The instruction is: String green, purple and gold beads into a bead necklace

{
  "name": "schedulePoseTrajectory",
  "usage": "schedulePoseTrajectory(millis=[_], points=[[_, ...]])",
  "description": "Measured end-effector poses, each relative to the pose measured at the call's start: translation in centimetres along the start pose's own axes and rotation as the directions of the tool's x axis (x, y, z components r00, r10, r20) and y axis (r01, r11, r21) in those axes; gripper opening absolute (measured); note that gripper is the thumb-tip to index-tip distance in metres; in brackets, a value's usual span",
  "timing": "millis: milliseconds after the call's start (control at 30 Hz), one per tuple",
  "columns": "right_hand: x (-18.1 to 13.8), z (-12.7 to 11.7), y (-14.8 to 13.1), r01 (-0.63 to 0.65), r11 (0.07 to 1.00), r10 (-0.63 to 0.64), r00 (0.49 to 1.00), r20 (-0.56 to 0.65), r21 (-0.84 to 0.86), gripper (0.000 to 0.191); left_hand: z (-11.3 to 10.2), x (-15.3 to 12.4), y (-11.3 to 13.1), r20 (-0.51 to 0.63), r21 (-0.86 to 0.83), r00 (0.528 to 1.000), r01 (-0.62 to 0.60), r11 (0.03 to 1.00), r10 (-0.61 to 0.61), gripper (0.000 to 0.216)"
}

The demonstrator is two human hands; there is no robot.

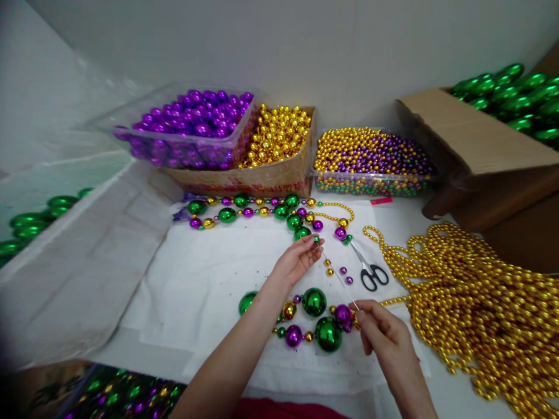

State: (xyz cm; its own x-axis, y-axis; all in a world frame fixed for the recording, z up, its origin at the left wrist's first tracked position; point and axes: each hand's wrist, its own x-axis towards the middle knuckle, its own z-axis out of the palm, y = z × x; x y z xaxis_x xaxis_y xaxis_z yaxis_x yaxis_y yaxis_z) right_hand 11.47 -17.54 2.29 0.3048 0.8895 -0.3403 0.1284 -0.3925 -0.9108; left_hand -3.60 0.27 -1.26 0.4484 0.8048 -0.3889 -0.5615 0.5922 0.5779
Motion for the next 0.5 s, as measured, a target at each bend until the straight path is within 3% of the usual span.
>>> schedulePoseTrajectory(millis=[500], points=[[0.2, -0.01, 0.27, 0.001, 1.0, -0.001, 1.0, 0.009, 0.031, 0.044, 0.17, -0.35, 0.13, 0.008, -0.003, 1.0, -0.02, 1.0, 0.02, 0.012]])
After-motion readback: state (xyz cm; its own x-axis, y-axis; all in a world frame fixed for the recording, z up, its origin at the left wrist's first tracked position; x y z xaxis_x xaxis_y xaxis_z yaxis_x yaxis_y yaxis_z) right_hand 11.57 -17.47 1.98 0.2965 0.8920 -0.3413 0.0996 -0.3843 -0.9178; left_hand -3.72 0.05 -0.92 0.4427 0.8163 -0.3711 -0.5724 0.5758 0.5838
